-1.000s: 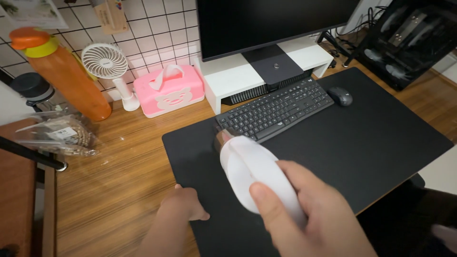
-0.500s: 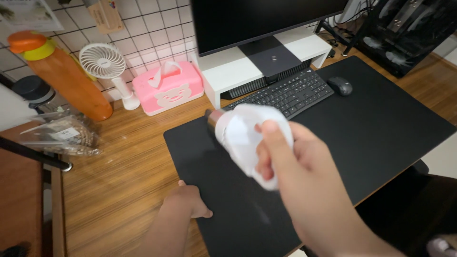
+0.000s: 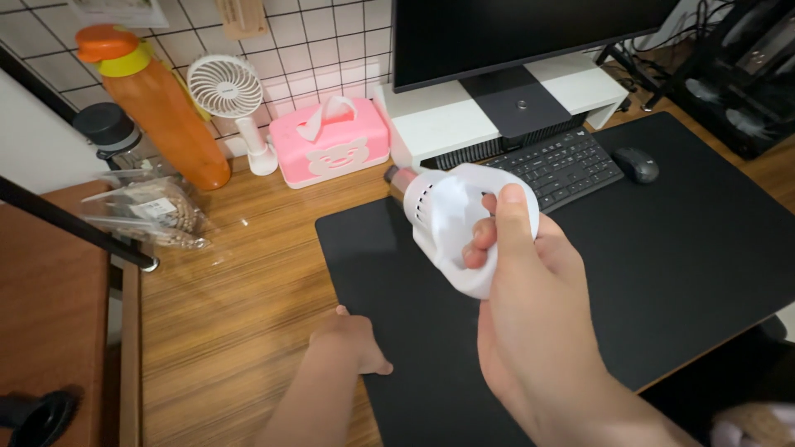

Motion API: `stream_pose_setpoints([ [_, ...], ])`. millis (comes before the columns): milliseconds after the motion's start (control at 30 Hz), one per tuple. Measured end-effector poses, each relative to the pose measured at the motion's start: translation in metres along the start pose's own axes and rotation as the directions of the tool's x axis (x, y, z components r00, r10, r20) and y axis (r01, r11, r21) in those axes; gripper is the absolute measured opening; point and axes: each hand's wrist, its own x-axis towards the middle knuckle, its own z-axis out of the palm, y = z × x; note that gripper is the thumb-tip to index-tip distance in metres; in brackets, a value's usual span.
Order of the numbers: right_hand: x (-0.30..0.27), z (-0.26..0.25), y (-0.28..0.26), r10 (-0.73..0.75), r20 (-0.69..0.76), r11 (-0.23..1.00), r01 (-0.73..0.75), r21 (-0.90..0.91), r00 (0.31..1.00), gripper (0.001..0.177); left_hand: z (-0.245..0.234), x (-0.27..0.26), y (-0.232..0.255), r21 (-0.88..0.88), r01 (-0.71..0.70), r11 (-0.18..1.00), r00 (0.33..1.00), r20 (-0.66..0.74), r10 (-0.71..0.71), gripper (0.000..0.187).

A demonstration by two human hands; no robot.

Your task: The person uses a handheld vacuum to clean a desk mat, a keyboard, and the surrounding wooden desk surface. They move the keyboard and mouse aside to reach all areas and finish by vacuuming the top of a computer case.

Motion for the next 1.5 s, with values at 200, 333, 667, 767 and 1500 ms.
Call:
stream_pose_setpoints([
  [200, 0.008, -0.001, 0.003, 0.018, 0.05, 1.0, -0.018, 0.004, 0.999, 0.03, -0.002, 0.004, 0.001, -0.024, 0.011, 1.0, 1.0, 0.019, -0.011, 0.071],
  [333, 0.0, -0.015, -0.002, 0.066, -0.003, 0.997, -0.066, 0.049, 0.998, 0.03, -0.001, 0.006, 0.002, -0.037, 0.031, 0.999, 0.999, 0.01, -0.031, 0.072],
  [667, -0.005, -0.016, -0.004, 0.07, -0.013, 0.99, -0.068, 0.122, 0.997, 0.032, -0.003, 0.007, 0.008, -0.001, 0.041, 0.999, 0.998, 0.04, -0.041, 0.071],
  [767, 0.008, -0.009, -0.003, 0.063, -0.001, 0.994, -0.063, 0.086, 0.998, 0.031, -0.002, 0.007, 0.007, 0.011, 0.028, 1.0, 0.999, 0.028, -0.028, 0.071],
  [1500, -0.014, -0.05, 0.007, 0.192, 0.211, 0.973, -0.159, -0.167, 0.958, 0.035, 0.006, 0.012, 0.007, -0.029, 0.02, 0.999, 0.997, -0.068, -0.022, 0.069],
])
